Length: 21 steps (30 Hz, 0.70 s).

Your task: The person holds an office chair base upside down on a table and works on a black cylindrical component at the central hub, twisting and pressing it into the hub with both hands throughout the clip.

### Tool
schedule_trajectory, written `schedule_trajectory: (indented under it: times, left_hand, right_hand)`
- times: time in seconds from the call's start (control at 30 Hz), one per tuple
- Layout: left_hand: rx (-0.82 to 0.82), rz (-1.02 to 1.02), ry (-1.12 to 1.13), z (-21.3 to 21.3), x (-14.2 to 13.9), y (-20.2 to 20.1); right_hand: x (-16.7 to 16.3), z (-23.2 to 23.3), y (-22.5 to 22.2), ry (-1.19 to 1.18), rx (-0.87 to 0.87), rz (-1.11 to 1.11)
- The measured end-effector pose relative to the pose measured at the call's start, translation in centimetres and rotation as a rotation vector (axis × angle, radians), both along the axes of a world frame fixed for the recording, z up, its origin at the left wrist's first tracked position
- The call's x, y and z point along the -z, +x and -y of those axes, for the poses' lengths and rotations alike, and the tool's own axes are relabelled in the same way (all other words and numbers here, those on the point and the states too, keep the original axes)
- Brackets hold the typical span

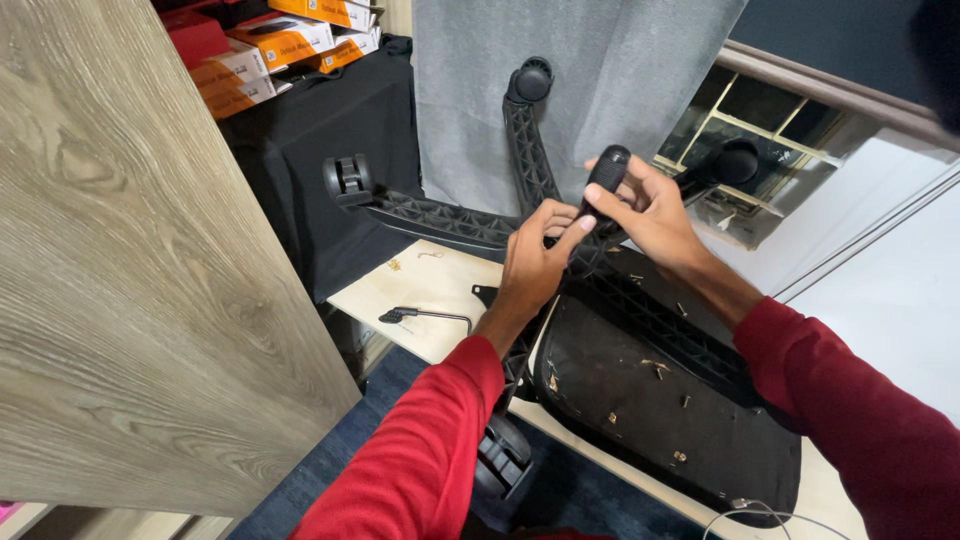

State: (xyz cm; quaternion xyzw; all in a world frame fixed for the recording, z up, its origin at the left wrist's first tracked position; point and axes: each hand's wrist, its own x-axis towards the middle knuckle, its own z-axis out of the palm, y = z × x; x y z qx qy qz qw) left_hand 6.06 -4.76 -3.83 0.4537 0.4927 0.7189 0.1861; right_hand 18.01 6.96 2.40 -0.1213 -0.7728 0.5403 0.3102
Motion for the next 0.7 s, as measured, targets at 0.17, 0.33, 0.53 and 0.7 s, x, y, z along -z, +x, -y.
schedule_trajectory:
  times: [0.17,0.33,0.53,0.7]
  left_hand:
    - [-0.069,-0.025,-0.049,0.05,0.11,-0.02]
    - [-0.075,-0.075,0.053,-0.17,0.21,-0.02]
    - [-0.037,0.037,-0.111,0.08,-0.11,-0.01]
    - [-0.078,-0.121,0.081,0.06,-0.32,0.12]
  right_hand:
    - [-0.4,0.04,-0.05,-0.106,-0.053,0.018]
    - [-0.14,0.18,-0.11,0.058,0.023,0.016]
    - [-0.45,0.04,0.18,-0.133,-0.048,-0.018]
    - [-0.28,0.32,0.06,0.045,0.124,0.082]
